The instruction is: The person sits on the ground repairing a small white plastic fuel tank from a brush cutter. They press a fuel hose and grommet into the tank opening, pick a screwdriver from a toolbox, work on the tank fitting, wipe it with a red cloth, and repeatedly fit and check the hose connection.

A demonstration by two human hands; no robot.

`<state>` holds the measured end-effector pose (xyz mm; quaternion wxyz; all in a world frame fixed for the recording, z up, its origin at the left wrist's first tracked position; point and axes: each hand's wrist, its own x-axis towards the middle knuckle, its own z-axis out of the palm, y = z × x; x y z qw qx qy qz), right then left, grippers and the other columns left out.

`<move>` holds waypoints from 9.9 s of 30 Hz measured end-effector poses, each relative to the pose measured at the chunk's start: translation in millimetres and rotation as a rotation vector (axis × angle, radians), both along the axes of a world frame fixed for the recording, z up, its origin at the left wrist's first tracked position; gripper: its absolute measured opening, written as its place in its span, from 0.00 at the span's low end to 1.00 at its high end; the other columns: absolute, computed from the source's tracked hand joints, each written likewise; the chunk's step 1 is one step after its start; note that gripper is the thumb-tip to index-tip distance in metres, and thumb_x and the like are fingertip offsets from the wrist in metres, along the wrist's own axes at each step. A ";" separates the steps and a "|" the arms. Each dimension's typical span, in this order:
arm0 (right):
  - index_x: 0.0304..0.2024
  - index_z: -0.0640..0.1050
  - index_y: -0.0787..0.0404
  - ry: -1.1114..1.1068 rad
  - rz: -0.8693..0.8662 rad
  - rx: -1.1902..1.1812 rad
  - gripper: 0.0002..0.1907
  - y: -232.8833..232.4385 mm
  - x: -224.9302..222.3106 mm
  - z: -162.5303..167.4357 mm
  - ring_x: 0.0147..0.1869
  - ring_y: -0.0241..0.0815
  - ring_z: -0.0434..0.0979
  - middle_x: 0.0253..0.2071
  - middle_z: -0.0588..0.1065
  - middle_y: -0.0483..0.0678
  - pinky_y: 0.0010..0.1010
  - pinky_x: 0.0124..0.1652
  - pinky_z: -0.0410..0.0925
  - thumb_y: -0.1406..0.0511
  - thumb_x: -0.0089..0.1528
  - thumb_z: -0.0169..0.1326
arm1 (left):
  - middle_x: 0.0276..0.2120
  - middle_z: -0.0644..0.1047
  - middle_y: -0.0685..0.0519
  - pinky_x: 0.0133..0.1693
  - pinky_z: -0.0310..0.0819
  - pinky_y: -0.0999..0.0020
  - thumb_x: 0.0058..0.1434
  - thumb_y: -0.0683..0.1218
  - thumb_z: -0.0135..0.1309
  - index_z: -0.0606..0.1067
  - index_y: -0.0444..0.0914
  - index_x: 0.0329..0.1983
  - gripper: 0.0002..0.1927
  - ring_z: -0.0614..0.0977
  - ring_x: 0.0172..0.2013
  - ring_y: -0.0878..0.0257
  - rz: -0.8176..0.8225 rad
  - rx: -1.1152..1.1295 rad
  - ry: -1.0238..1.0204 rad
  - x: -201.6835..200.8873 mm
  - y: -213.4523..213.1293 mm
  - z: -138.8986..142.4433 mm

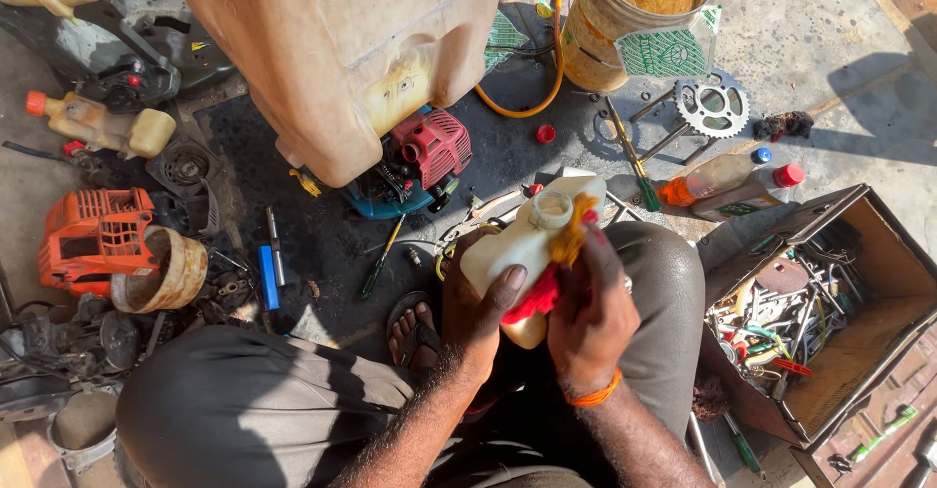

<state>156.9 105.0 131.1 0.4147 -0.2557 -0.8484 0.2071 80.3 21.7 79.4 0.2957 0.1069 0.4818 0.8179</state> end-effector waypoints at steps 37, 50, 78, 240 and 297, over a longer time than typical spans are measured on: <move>0.66 0.67 0.67 0.201 0.561 -1.433 0.31 47.3 29.4 -15.1 0.65 0.41 0.74 0.62 0.75 0.51 0.32 0.61 0.68 0.59 0.64 0.56 | 0.50 0.74 0.46 0.59 0.70 0.61 0.59 0.60 0.60 0.69 0.32 0.60 0.35 0.76 0.53 0.58 0.041 0.046 0.157 -53.7 -63.6 66.8; 0.56 0.73 0.73 -0.152 0.538 -0.975 0.28 15.9 4.6 -4.4 0.48 0.41 0.84 0.46 0.83 0.56 0.33 0.49 0.78 0.70 0.55 0.67 | 0.60 0.76 0.40 0.64 0.47 0.41 0.68 0.70 0.39 0.64 0.40 0.71 0.39 0.76 0.58 0.48 0.198 -1.228 0.908 -92.1 -161.3 79.7; 0.59 0.68 0.68 -0.111 0.468 -0.191 0.38 -47.5 -6.5 -65.3 0.58 0.54 0.70 0.53 0.68 0.59 0.43 0.55 0.67 0.62 0.51 0.70 | 0.47 0.77 0.50 0.49 0.74 0.63 0.65 0.61 0.48 0.70 0.39 0.64 0.30 0.79 0.47 0.61 0.211 -0.269 -0.165 -59.9 -60.8 84.5; 0.52 0.79 0.63 -0.225 0.648 0.040 0.18 -85.4 -86.0 31.5 0.51 0.53 0.79 0.53 0.75 0.53 0.39 0.42 0.73 0.72 0.58 0.59 | 0.56 0.79 0.41 0.57 0.73 0.64 0.73 0.61 0.46 0.70 0.31 0.67 0.32 0.79 0.56 0.58 0.218 -0.378 0.143 -52.6 -121.4 41.5; 0.41 0.73 0.65 0.258 0.225 -0.453 0.07 86.8 -263.9 -123.5 0.39 0.42 0.73 0.37 0.74 0.49 0.34 0.41 0.70 0.67 0.68 0.57 | 0.49 0.80 0.45 0.50 0.76 0.62 0.62 0.68 0.45 0.73 0.38 0.63 0.37 0.81 0.49 0.59 0.327 -0.682 -0.077 -135.5 -155.7 62.0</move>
